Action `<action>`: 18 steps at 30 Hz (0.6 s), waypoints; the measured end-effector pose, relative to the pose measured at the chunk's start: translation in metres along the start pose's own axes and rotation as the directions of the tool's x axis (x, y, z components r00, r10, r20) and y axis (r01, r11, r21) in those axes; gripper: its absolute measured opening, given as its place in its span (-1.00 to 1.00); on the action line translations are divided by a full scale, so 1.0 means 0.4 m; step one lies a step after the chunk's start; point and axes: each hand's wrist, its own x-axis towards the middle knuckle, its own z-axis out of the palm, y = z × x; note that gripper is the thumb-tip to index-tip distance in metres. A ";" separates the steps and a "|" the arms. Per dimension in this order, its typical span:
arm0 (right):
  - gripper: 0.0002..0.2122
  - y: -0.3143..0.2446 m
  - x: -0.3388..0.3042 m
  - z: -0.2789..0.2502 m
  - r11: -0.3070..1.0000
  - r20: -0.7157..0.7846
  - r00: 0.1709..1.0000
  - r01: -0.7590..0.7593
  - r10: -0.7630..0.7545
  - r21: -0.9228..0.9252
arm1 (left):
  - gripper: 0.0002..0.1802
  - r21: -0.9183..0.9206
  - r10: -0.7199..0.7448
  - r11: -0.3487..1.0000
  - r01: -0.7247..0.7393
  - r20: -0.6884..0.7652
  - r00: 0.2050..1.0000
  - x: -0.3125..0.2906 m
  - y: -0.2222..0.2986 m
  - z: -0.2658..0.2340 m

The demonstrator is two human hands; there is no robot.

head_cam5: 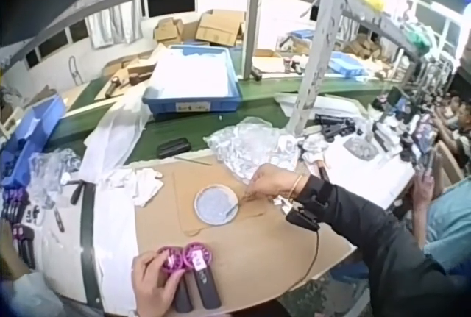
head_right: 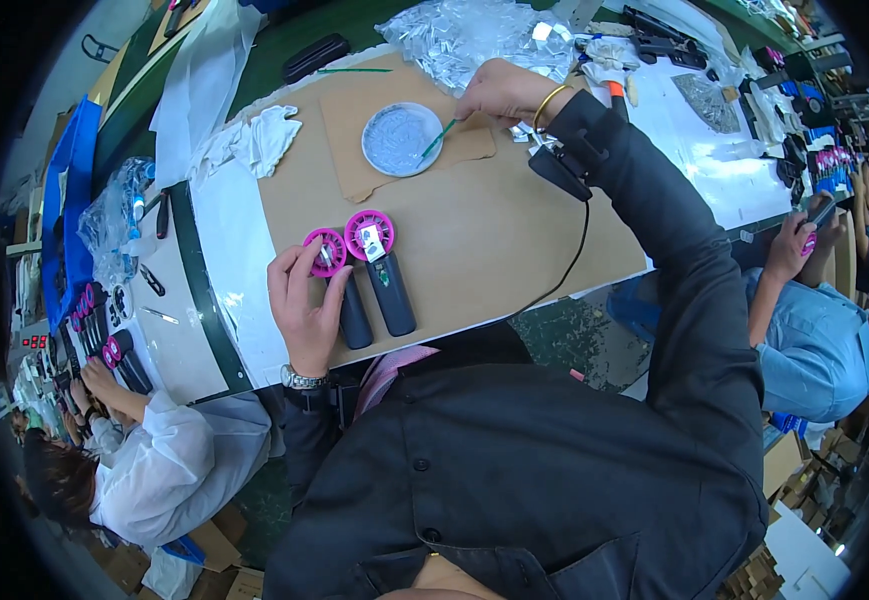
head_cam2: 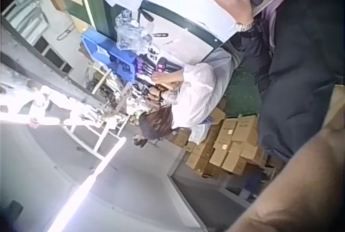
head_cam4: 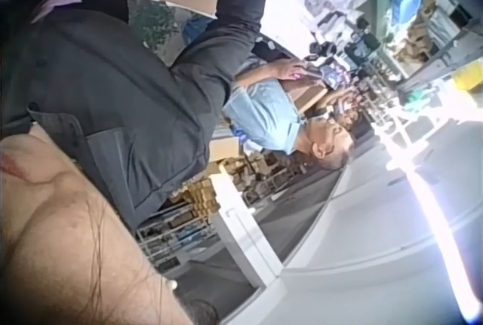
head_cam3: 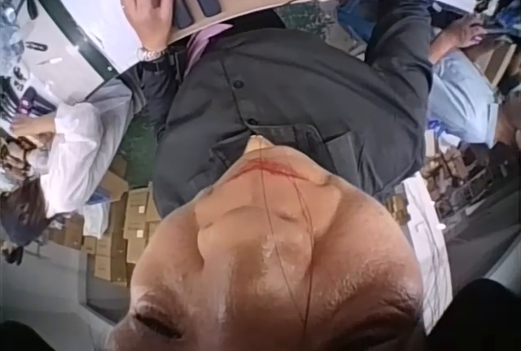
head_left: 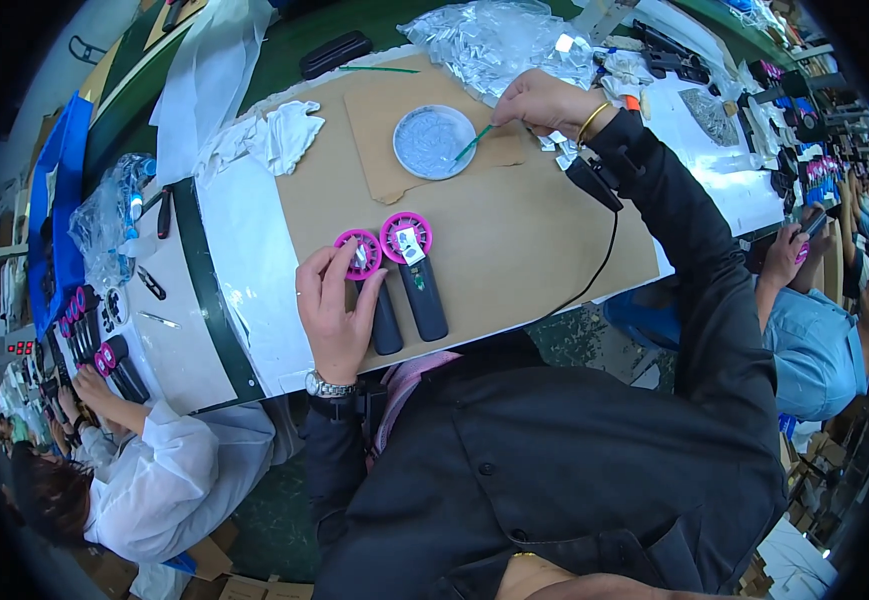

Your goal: Applying a sealant or adhesive to handheld fan components using an applicator tool at a factory workstation.

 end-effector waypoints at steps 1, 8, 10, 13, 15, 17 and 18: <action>-0.82 0.001 -0.005 0.005 1.000 0.000 1.000 0.001 -0.001 0.001 | -0.44 -0.003 -0.002 1.000 0.002 0.001 1.000 0.000 0.000 0.000; -0.87 0.032 -0.030 0.034 0.924 0.024 0.992 -0.127 0.127 0.361 | -0.45 -0.002 0.003 1.000 -0.003 0.005 1.000 0.004 0.008 -0.004; -0.87 0.034 -0.035 0.043 0.915 0.012 0.993 -0.115 0.119 0.387 | -0.45 -0.008 -0.006 1.000 0.006 0.008 1.000 0.005 0.012 -0.009; -0.86 0.042 -0.057 0.049 0.892 -0.012 0.993 -0.098 0.116 0.441 | -0.45 -0.053 -0.014 0.999 0.015 0.021 1.000 0.019 0.015 -0.014; -0.85 0.038 -0.088 0.036 0.826 0.001 1.000 0.005 -0.007 0.564 | -0.45 -0.068 -0.037 0.997 0.039 0.028 0.999 0.019 0.010 -0.020; -0.85 0.036 -0.111 0.049 0.781 0.011 0.997 0.057 -0.081 0.622 | -0.45 -0.105 -0.052 0.993 0.054 0.030 0.998 0.023 0.010 -0.026; -0.83 0.036 -0.121 0.061 0.767 -0.031 0.996 0.080 -0.078 0.637 | -0.45 -0.124 -0.058 0.990 0.062 0.030 0.998 0.021 0.011 -0.032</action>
